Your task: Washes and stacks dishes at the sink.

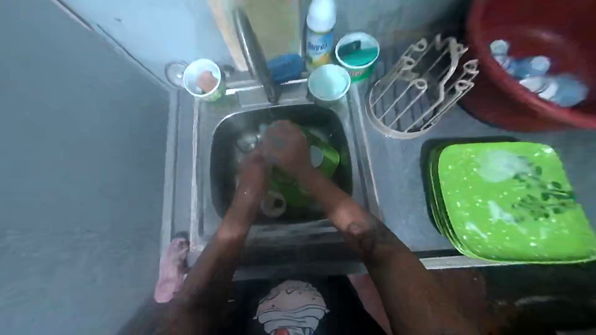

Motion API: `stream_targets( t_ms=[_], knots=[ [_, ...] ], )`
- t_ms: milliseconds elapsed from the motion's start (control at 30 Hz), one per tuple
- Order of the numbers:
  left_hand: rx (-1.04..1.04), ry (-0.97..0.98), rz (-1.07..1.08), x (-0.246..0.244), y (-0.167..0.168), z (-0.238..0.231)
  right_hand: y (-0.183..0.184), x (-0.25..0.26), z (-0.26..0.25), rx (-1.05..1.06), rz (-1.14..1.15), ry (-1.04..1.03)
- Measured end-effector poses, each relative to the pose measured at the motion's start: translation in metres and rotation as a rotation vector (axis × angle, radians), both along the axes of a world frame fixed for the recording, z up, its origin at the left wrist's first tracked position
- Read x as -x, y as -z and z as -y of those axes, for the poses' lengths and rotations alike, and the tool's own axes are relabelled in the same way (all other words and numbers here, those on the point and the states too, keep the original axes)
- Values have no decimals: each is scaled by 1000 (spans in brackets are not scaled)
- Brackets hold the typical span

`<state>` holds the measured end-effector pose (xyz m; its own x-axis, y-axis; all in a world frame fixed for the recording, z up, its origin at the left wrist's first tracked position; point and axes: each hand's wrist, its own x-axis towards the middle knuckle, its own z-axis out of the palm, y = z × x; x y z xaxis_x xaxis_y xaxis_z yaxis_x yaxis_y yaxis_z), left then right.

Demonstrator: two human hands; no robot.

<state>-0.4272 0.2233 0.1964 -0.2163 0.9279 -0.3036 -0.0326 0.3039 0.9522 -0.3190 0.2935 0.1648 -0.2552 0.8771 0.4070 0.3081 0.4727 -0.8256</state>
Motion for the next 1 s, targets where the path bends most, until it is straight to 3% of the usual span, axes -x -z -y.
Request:
stream_targets(
  t_ms=[67,133,167,233,300,367,433,533,667,733,800,867,1000],
  knots=[
    [-57,210,-337,10,-3,16,-19,-12,-14,605,-177,-93],
    [-50,338,-490,14,-7,26,-20,-17,-21,942,-220,-162],
    [-19,363,-498,13,-8,29,-22,-15,-18,940,-145,-140],
    [6,276,-397,10,1,28,-29,-3,0,650,177,-43],
    [27,21,-29,7,11,20,-11,13,30,122,366,82],
    [94,-261,439,7,5,19,12,23,51,-330,328,135],
    [131,-381,699,14,0,18,19,22,61,-493,308,82],
    [162,-445,814,22,7,18,23,29,67,-428,155,139],
    [162,-351,835,37,28,15,-17,46,64,247,-174,281],
    [214,-264,728,44,35,22,-28,45,60,489,-172,275],
    [312,-118,644,51,37,30,-31,45,64,546,-50,223],
    [424,-24,692,54,39,34,-37,44,71,542,102,164],
    [528,-55,708,59,44,38,-41,44,75,517,129,74]
  ],
)
